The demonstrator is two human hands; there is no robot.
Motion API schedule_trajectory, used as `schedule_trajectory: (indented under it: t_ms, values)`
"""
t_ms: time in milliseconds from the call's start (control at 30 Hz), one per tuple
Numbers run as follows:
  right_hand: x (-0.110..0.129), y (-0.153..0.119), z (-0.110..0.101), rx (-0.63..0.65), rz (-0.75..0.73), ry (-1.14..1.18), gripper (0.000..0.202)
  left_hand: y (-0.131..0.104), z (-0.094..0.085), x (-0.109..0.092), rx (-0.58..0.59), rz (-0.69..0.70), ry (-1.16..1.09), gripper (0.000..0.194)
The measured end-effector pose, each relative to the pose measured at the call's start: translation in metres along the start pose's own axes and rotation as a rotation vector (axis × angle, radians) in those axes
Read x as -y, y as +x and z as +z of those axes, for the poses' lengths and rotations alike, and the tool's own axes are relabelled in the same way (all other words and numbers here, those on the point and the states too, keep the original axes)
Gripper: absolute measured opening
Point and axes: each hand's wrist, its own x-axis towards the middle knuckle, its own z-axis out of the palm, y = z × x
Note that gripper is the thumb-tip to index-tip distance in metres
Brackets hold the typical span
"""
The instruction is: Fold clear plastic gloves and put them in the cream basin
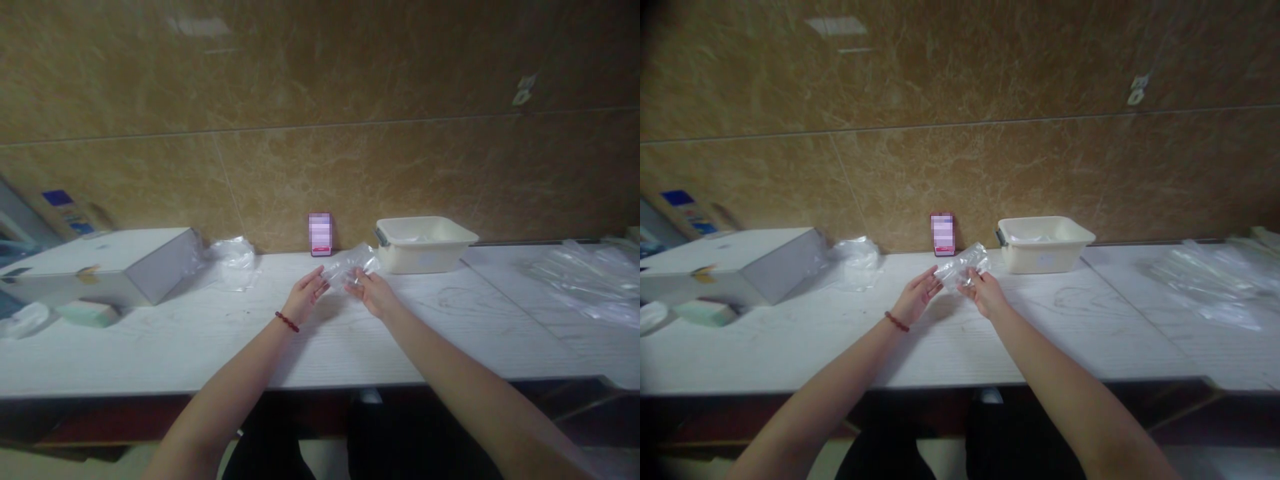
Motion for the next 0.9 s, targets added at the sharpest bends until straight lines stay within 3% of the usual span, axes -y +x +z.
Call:
schedule_trajectory:
  t_ms: [133, 267, 433, 900]
  values:
    - [0.014, -0.001, -0.005, 0.075, 0.038, -0.174, 0.004, 0.0, -0.002, -0.001, 0.023, -0.026, 0.05, 0.036]
    - [0.024, -0.004, -0.004, 0.171, 0.124, -0.382, 0.009, -0.003, -0.001, 0.0, 0.152, -0.028, 0.191, 0.054]
    - [0.027, -0.007, 0.005, 0.221, 0.259, -0.531, 0.009, -0.006, -0.003, 0.0, 0.293, -0.008, 0.431, 0.045]
    - [0.025, -0.009, -0.007, 0.166, 0.25, -0.361, 0.009, -0.01, -0.001, -0.009, 0.497, -0.017, 0.632, 0.07]
